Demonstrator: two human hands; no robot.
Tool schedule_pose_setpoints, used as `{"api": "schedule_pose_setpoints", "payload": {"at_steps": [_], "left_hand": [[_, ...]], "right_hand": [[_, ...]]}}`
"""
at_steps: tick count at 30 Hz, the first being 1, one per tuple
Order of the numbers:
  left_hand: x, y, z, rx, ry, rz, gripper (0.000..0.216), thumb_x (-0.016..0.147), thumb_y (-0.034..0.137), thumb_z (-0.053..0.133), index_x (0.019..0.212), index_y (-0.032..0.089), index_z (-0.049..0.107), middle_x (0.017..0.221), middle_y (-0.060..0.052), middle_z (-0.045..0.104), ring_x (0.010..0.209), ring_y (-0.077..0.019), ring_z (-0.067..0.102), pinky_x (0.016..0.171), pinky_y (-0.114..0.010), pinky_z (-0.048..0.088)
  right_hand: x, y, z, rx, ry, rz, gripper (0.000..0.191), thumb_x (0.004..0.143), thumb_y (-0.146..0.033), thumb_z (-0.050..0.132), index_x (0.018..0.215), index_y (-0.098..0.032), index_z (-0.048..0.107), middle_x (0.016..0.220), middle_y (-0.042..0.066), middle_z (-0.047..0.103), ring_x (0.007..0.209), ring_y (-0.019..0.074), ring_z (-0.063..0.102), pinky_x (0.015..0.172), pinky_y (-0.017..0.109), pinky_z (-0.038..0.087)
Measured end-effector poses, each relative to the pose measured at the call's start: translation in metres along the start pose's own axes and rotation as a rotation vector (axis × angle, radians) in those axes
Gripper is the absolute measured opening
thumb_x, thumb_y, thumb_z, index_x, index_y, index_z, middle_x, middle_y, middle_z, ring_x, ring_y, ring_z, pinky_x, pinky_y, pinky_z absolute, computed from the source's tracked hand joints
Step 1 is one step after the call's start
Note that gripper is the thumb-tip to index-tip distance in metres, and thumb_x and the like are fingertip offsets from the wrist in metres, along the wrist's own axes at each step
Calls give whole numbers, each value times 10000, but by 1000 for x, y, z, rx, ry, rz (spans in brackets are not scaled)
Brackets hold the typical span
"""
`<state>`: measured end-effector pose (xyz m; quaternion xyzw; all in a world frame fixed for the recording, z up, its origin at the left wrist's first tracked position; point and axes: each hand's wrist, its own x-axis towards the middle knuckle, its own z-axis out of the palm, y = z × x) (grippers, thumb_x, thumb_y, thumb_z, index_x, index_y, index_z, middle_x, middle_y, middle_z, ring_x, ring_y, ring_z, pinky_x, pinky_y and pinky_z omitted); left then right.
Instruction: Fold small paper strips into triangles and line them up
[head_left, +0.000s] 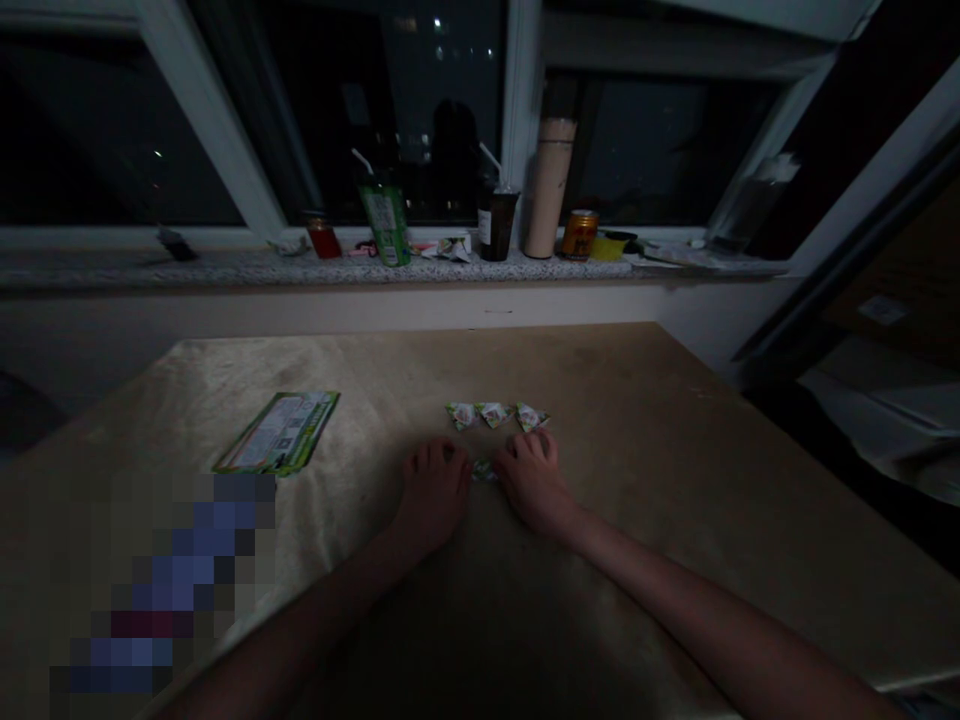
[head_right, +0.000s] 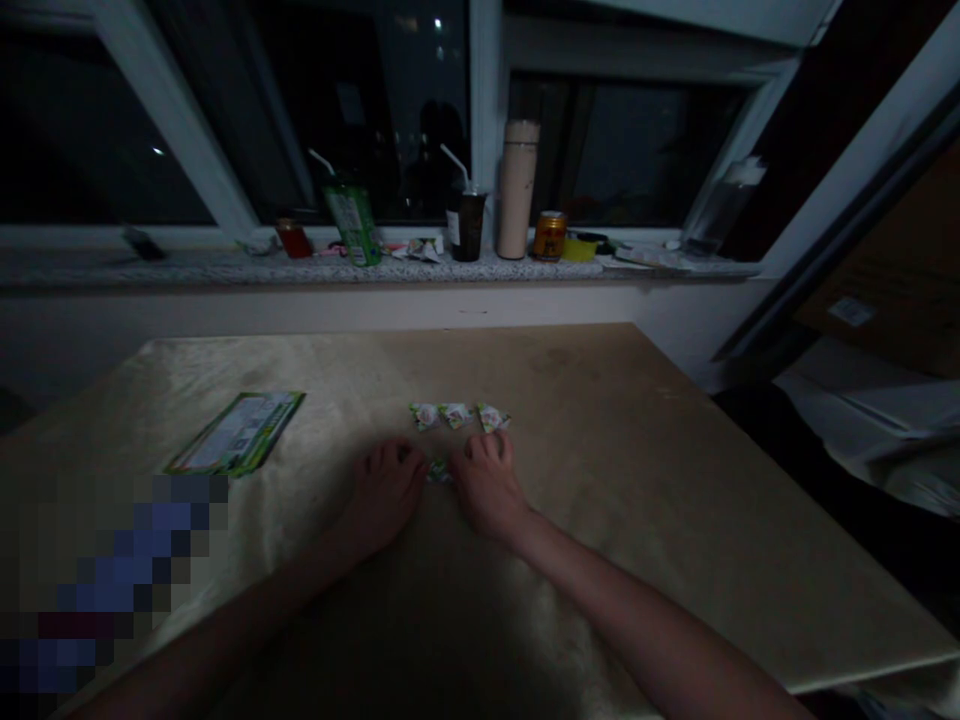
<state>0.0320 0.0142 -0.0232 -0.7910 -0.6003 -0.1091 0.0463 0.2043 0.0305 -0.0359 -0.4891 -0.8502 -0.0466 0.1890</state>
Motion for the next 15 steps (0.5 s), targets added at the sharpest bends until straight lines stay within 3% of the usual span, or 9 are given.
{"api": "schedule_pose_setpoints", "payload": {"at_steps": [8, 15], "left_hand": [[4, 2, -6, 61, -22, 6, 235, 952, 260, 382, 993, 173, 597, 1055, -129, 547, 951, -299, 489, 793, -434, 364], [3, 9, -10, 113, -33, 17, 223, 943, 206, 399, 1006, 142, 603, 1049, -143, 564, 955, -297, 503, 824, -442, 359]], "right_hand": [[3, -5, -3, -98, -87, -2, 130, 878, -151, 509, 910, -192, 629, 924, 105, 595, 956, 281, 488, 869, 465, 352], [7, -11, -13, -177, -137, -114, 174, 890, -128, 464, 952, -152, 625, 936, 122, 641, 974, 276, 510, 901, 460, 366]]}}
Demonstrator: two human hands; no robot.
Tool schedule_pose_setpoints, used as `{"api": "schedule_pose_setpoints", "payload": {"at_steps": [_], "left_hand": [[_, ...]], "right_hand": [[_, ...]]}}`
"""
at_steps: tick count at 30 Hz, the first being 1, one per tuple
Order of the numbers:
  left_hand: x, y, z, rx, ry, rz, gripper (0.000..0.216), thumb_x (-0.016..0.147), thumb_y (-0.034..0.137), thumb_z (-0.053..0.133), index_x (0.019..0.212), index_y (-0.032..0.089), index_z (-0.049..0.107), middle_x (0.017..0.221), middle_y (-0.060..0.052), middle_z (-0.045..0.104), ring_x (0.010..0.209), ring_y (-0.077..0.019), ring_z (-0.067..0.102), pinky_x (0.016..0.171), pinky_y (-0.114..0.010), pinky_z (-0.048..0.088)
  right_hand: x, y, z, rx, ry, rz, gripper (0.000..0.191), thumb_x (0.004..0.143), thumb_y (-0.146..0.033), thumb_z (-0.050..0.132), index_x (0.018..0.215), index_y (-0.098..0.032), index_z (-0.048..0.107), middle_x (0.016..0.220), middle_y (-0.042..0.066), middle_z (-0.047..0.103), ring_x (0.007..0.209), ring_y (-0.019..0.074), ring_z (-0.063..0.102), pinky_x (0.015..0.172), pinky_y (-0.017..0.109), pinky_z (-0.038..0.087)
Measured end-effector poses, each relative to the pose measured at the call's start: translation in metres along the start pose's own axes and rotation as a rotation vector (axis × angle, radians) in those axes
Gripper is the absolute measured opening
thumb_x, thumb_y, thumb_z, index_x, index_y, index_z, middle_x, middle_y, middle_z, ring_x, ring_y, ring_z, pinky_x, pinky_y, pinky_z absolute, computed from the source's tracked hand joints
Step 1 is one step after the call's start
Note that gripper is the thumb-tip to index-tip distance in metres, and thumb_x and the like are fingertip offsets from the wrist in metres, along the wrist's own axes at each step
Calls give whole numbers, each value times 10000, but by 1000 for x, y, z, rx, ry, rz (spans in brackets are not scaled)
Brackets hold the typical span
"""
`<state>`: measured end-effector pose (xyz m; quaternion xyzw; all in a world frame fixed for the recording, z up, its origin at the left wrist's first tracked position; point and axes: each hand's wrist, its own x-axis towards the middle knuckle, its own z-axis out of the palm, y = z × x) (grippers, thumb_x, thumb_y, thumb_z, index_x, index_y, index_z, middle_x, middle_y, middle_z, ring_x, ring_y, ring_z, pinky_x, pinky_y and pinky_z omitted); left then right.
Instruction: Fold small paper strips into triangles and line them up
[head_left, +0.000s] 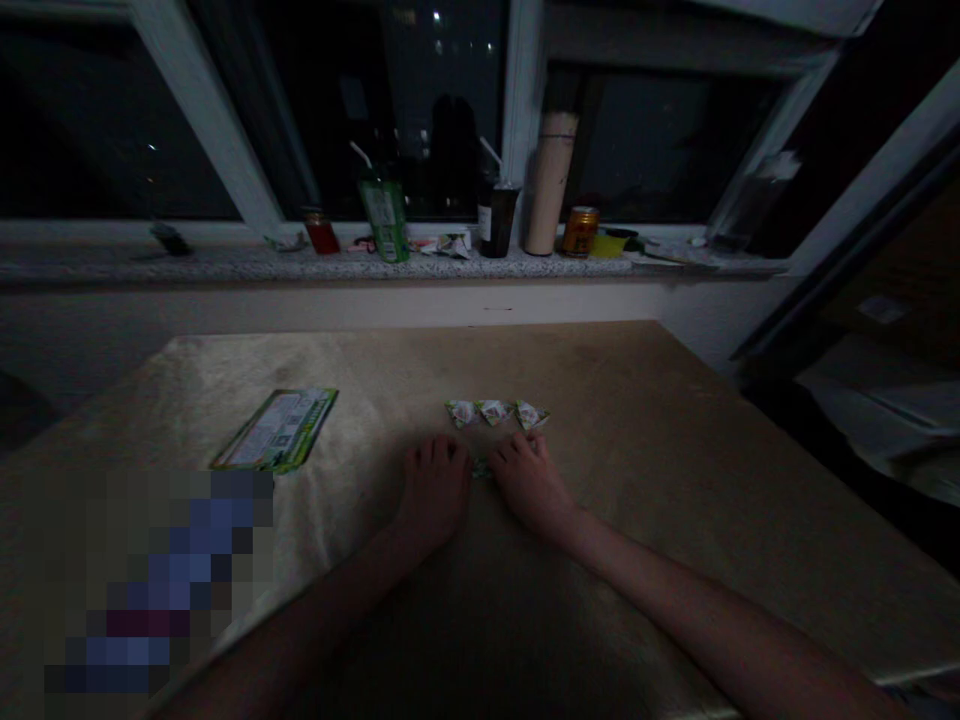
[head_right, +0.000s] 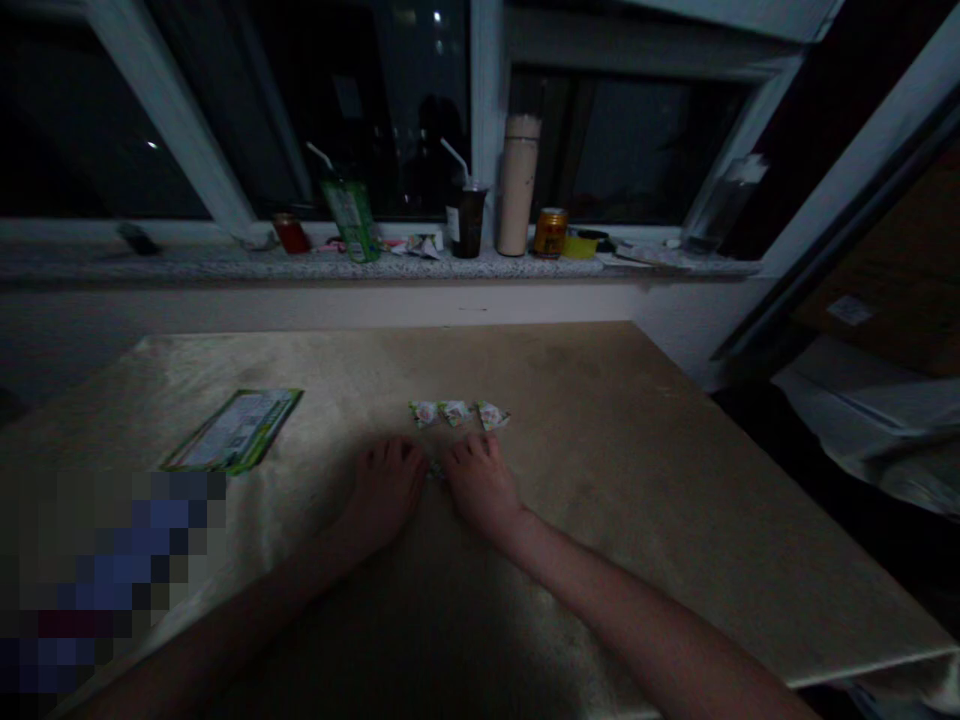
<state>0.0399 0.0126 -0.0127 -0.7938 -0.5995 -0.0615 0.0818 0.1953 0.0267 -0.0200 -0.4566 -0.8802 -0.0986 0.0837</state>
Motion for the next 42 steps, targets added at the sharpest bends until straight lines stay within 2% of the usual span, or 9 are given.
{"api": "schedule_pose_setpoints", "payload": {"at_steps": [7, 12, 15, 18, 25, 32, 36, 39, 42], "left_hand": [[-1, 2, -8, 13, 13, 24, 247, 948, 168, 375, 1040, 102, 595, 1108, -168, 585, 1001, -305, 528, 849, -455, 389], [-27, 16, -17, -39, -27, 219, 291, 929, 153, 386, 1136, 142, 591, 1181, -101, 620, 1053, -223, 574, 913, -356, 422], [-45, 21, -11, -48, 11, 259, 438, 910, 280, 424, 1262, 33, 507, 1314, -194, 529, 1205, -279, 498, 1016, -408, 365], [-54, 19, -2, -49, 6, 273, 558, 882, 382, 461, 1306, 19, 467, 1359, -206, 480, 1242, -310, 462, 1048, -439, 337], [-53, 13, 2, -170, 8, 290, 675, 867, 498, 459, 1333, 11, 418, 1377, -229, 449, 1256, -316, 446, 1039, -430, 356], [-48, 14, -8, -177, -74, 287, 743, 820, 542, 509, 1318, -5, 435, 1361, -243, 460, 1243, -329, 462, 1032, -439, 375], [-49, 14, -6, -182, -43, 288, 738, 820, 550, 509, 1314, 6, 442, 1340, -243, 484, 1229, -328, 479, 1028, -439, 381], [-50, 16, -2, -184, -20, 282, 732, 830, 540, 501, 1313, -6, 434, 1340, -254, 480, 1222, -329, 484, 1016, -436, 392], [-52, 16, -1, -176, -6, 243, 693, 837, 510, 506, 1321, 19, 433, 1345, -232, 484, 1219, -326, 481, 1010, -441, 392]], "right_hand": [[9, -2, -5, -192, -24, -176, 198, 887, -170, 468, 919, -147, 662, 911, 109, 681, 969, 276, 552, 961, 435, 385], [12, 1, -5, -176, -16, -234, 197, 884, -180, 479, 901, -158, 674, 880, 102, 691, 925, 276, 569, 946, 443, 396], [11, 3, -3, -164, 2, -230, 198, 889, -171, 466, 883, -162, 664, 855, 91, 685, 883, 262, 574, 925, 438, 409], [10, 5, 0, -138, 25, -223, 183, 888, -175, 473, 874, -154, 654, 848, 94, 676, 869, 263, 572, 902, 442, 420], [9, 8, 5, -72, 52, -201, 161, 892, -169, 474, 864, -159, 633, 832, 89, 661, 857, 249, 560, 871, 439, 436], [-6, 14, -2, 65, 82, -123, 187, 923, -214, 460, 944, -148, 635, 947, 104, 668, 932, 240, 587, 958, 460, 408], [-27, 20, -5, 310, 90, -301, 359, 953, -283, 408, 1275, -154, 504, 1310, 82, 549, 1263, 189, 437, 1123, 387, 263], [-39, 23, -6, 408, 9, -301, 474, 944, -323, 423, 1382, -145, 382, 1382, 100, 481, 1315, 187, 387, 1160, 441, 152], [-42, 25, -7, 455, -8, -261, 490, 938, -322, 440, 1401, -184, 356, 1394, 78, 471, 1343, 202, 346, 1160, 502, 37]]}}
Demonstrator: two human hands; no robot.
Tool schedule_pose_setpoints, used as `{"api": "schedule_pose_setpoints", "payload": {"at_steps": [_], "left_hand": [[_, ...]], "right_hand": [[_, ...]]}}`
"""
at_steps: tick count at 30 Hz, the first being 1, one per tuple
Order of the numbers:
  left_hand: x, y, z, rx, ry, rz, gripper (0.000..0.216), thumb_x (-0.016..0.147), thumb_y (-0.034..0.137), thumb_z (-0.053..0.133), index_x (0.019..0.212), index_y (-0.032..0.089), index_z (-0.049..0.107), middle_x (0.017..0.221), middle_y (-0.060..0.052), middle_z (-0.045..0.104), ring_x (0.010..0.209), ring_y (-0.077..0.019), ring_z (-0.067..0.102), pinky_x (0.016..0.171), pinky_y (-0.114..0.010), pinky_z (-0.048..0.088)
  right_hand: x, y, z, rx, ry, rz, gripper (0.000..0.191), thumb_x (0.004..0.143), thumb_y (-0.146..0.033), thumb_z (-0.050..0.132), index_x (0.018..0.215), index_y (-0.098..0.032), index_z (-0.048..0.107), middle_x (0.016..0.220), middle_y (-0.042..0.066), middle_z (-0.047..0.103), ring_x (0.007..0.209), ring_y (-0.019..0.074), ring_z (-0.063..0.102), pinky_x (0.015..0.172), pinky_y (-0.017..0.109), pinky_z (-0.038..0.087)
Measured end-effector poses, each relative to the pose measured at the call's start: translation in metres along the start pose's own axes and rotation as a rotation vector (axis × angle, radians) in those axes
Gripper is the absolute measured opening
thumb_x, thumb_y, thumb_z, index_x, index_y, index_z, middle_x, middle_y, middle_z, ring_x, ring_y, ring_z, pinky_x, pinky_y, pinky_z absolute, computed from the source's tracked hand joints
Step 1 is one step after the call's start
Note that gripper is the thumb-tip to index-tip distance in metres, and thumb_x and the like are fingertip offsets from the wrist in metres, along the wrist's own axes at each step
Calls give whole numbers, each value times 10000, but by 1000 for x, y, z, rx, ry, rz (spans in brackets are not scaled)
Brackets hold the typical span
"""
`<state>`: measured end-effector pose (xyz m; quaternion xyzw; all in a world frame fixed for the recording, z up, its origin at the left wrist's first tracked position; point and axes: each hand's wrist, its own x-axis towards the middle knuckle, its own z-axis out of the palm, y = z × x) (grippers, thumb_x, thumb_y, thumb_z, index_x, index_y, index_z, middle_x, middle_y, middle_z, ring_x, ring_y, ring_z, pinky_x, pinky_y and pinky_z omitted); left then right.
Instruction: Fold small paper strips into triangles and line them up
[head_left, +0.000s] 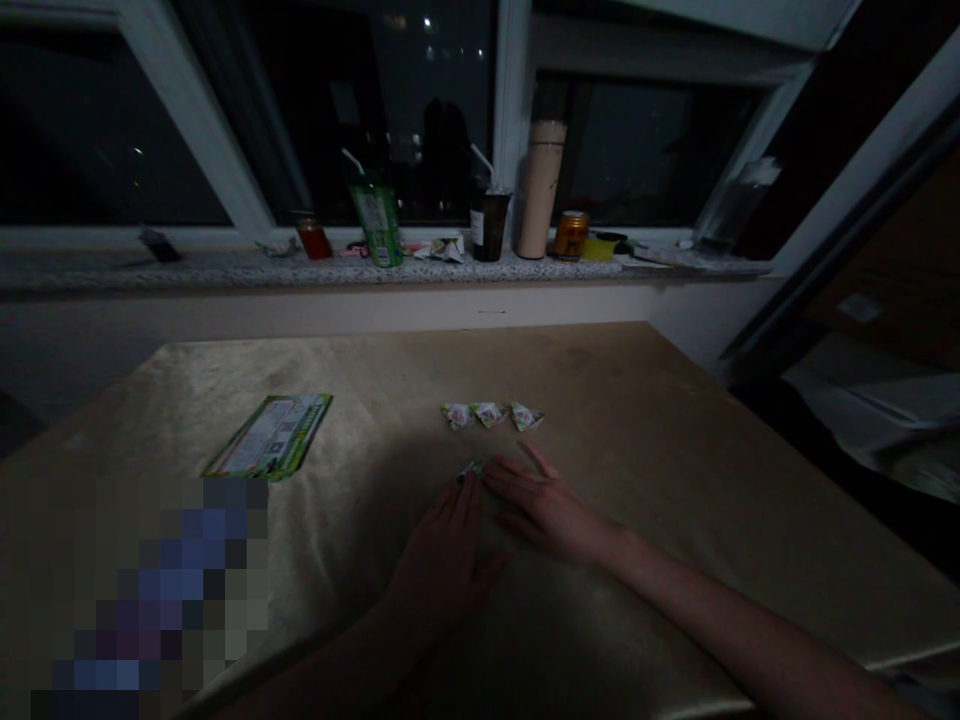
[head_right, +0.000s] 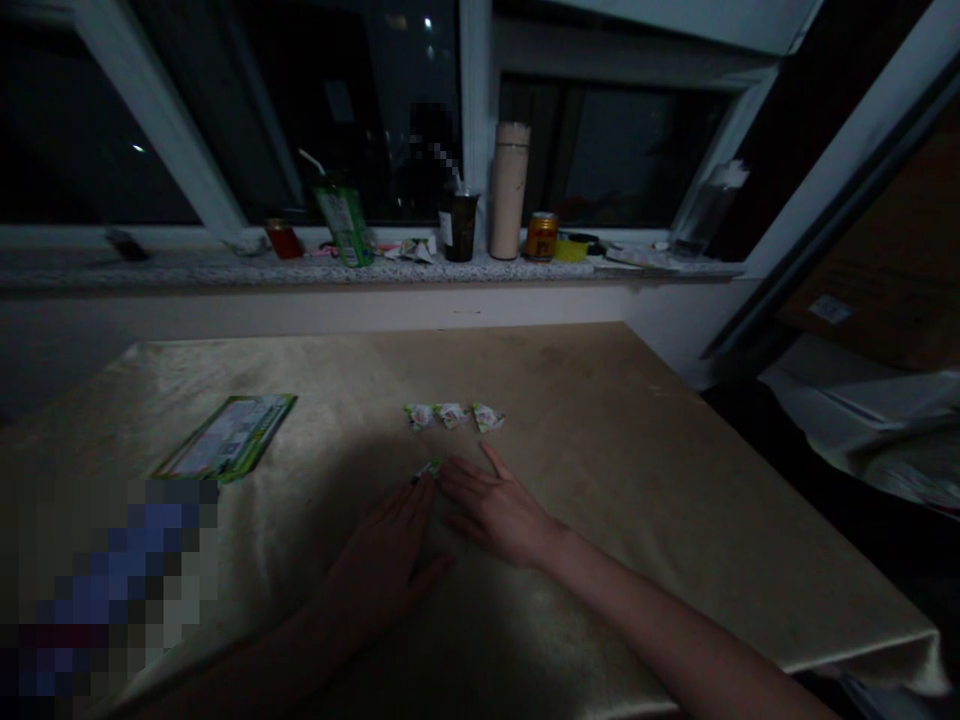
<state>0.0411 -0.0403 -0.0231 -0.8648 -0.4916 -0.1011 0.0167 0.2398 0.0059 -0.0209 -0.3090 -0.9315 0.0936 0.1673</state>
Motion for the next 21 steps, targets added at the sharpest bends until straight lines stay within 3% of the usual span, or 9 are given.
{"api": "schedule_pose_setpoints", "payload": {"at_steps": [3, 6, 14, 21], "left_hand": [[-1, -2, -1, 1, 2, -11, 661, 836, 508, 520, 1320, 63, 451, 1338, -193, 502, 1227, -329, 464, 1040, -466, 347], [-1, -6, -2, -29, 12, 29, 694, 856, 541, 482, 1355, 66, 407, 1406, -190, 424, 1295, -323, 381, 1074, -463, 299], [-1, -10, 2, -99, -44, 39, 812, 820, 605, 475, 1395, 50, 330, 1440, -217, 362, 1328, -327, 336, 1059, -464, 322], [-1, -15, -1, -111, -78, 53, 831, 816, 607, 483, 1416, 64, 295, 1468, -206, 316, 1342, -320, 310, 1062, -456, 321]], "right_hand": [[2, -1, -1, -16, 40, 17, 445, 938, -297, 445, 1372, -208, 406, 1352, 57, 521, 1348, 213, 335, 1152, 529, -3], [6, -4, 0, -65, 72, 15, 392, 942, -304, 442, 1321, -209, 473, 1305, 49, 566, 1332, 211, 363, 1154, 533, -3], [10, -8, 7, -136, 99, 13, 360, 951, -275, 417, 1291, -198, 506, 1263, 57, 598, 1302, 214, 408, 1155, 540, 26], [-5, 2, -4, -96, 141, 61, 311, 951, -263, 440, 1234, -230, 564, 1216, 19, 634, 1305, 196, 408, 1155, 543, 41]]}}
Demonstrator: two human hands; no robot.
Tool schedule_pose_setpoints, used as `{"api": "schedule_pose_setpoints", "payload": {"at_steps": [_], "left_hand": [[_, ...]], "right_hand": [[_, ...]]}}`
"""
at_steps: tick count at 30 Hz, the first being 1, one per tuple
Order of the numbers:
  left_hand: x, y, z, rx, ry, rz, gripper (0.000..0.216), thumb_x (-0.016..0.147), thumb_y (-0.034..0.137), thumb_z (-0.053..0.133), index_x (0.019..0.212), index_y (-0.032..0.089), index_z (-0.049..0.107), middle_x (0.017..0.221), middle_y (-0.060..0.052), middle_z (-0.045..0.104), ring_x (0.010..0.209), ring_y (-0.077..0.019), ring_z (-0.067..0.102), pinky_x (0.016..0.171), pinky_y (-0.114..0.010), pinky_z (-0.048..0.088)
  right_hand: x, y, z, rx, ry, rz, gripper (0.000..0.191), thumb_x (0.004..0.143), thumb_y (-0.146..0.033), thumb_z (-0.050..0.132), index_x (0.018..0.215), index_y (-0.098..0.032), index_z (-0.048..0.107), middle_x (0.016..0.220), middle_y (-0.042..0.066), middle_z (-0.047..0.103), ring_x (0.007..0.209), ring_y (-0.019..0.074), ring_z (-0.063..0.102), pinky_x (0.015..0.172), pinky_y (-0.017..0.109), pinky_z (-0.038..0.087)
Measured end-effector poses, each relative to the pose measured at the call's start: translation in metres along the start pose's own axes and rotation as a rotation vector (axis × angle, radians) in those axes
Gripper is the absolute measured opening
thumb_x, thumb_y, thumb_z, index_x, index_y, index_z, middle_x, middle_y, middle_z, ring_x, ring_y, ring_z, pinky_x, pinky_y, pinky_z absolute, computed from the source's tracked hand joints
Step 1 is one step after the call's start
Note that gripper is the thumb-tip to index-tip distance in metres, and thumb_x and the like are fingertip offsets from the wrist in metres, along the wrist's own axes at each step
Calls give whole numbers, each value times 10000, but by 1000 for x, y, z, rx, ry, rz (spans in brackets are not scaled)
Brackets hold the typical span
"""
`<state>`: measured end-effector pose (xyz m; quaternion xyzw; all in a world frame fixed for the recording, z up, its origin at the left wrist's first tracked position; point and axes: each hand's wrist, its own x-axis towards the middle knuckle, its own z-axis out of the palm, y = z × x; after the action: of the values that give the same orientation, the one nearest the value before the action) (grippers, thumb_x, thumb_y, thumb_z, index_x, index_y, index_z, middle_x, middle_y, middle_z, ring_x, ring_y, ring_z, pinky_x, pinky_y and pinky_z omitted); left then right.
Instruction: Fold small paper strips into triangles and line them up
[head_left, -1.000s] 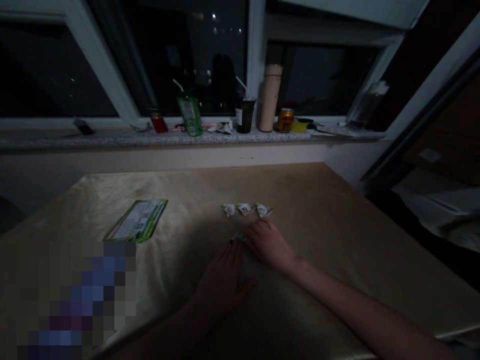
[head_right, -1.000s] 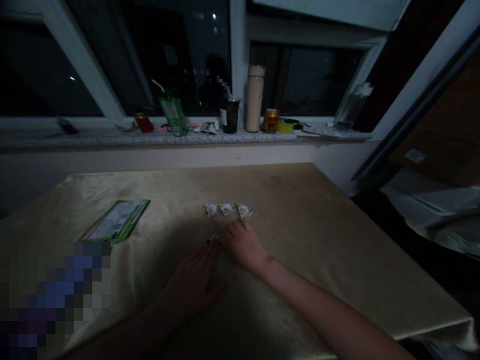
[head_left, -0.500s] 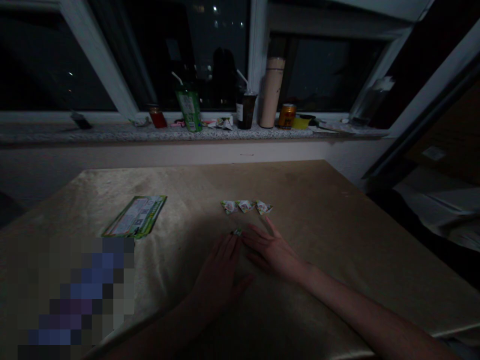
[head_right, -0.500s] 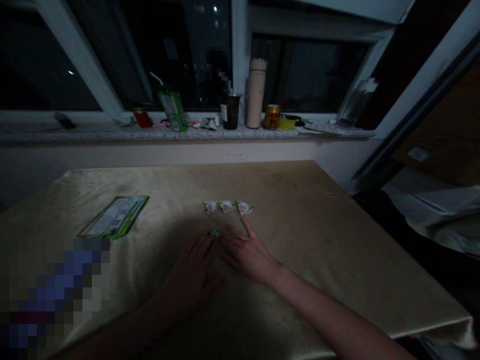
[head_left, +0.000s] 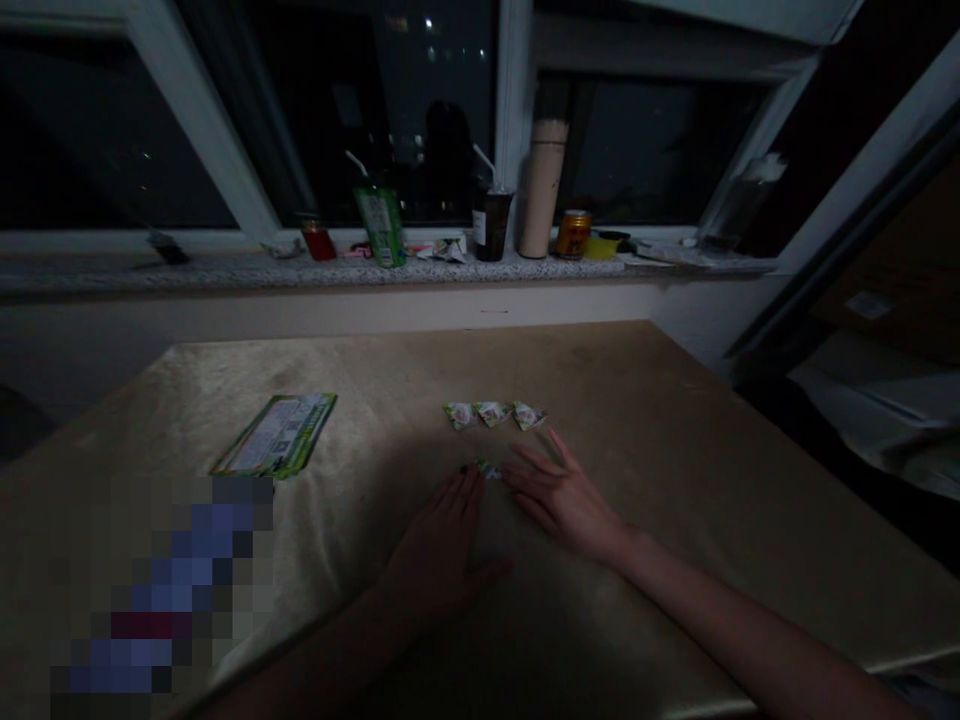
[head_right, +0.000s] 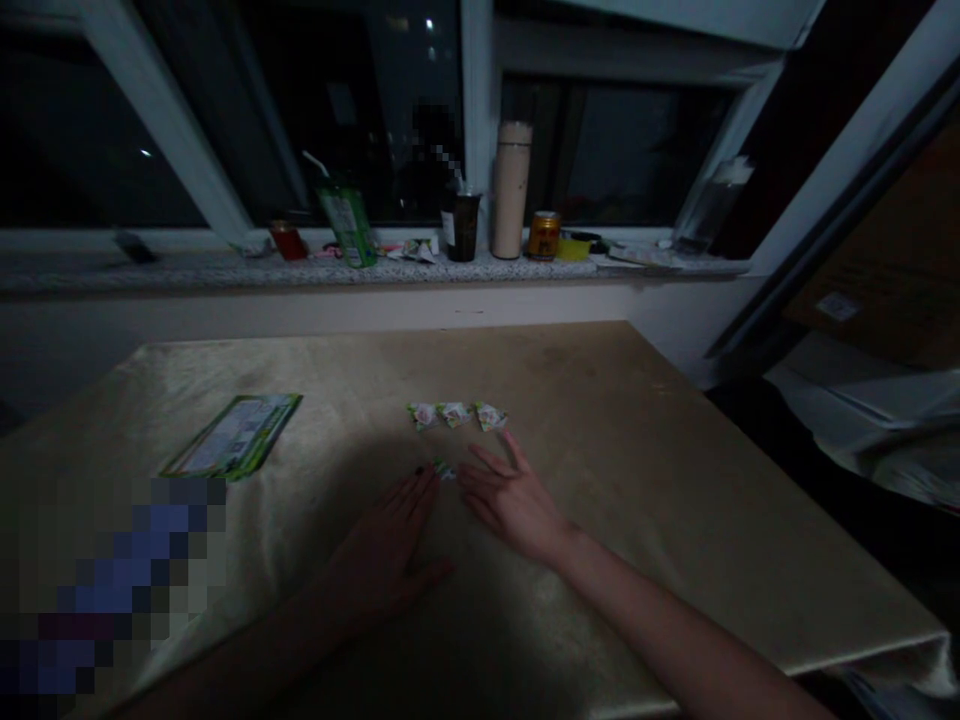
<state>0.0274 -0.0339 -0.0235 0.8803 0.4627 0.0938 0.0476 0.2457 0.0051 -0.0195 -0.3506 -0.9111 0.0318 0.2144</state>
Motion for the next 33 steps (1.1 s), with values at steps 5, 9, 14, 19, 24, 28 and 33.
{"api": "schedule_pose_setpoints", "payload": {"at_steps": [5, 9, 14, 19, 24, 28, 33], "left_hand": [[0, -1, 0, 23, -6, 1, 827, 810, 607, 489, 1405, 58, 319, 1460, -209, 331, 1328, -330, 334, 1054, -461, 329], [1, 1, -4, 15, -3, 16, 831, 807, 610, 496, 1394, 44, 337, 1450, -218, 343, 1326, -328, 339, 1056, -458, 332], [4, 4, -8, 26, -5, -3, 808, 798, 589, 533, 1411, 101, 332, 1458, -186, 347, 1310, -324, 367, 1040, -451, 349], [6, 7, -7, 43, 14, -18, 774, 810, 616, 496, 1374, 98, 387, 1434, -197, 384, 1297, -325, 388, 1047, -451, 336], [6, 7, -5, 58, 19, -9, 771, 804, 592, 511, 1369, 81, 393, 1432, -196, 387, 1300, -321, 385, 1051, -437, 335], [6, 6, -4, 94, 18, -11, 745, 846, 582, 443, 1363, 48, 395, 1420, -204, 402, 1293, -315, 397, 1046, -433, 343], [2, 6, -2, 129, 49, -29, 689, 878, 541, 415, 1355, 44, 414, 1418, -197, 408, 1298, -306, 391, 1062, -433, 324]], "right_hand": [[0, 0, 0, -102, 40, -19, 296, 951, -275, 440, 1193, -211, 598, 1201, 34, 642, 1318, 216, 387, 1145, 564, 105], [4, -3, 1, -151, 23, -60, 287, 948, -264, 439, 1157, -181, 618, 1174, 45, 656, 1302, 218, 407, 1144, 555, 147], [8, -6, 2, -187, 7, -94, 276, 939, -249, 459, 1133, -154, 630, 1151, 67, 666, 1278, 228, 438, 1138, 540, 191], [6, -2, 0, -167, 39, -64, 264, 940, -258, 453, 1103, -186, 649, 1132, 47, 677, 1257, 228, 461, 1139, 544, 168], [3, -1, -4, -86, 44, -13, 345, 947, -291, 445, 1261, -187, 541, 1281, 43, 587, 1304, 204, 403, 1152, 511, 144], [6, -3, 0, -13, -36, -64, 329, 951, -303, 441, 1254, -230, 547, 1243, 15, 616, 1312, 196, 396, 1152, 538, 77], [11, -4, 3, -13, 3, -30, 278, 956, -241, 426, 1151, -235, 623, 1138, 22, 677, 1245, 191, 483, 1143, 565, 26]]}}
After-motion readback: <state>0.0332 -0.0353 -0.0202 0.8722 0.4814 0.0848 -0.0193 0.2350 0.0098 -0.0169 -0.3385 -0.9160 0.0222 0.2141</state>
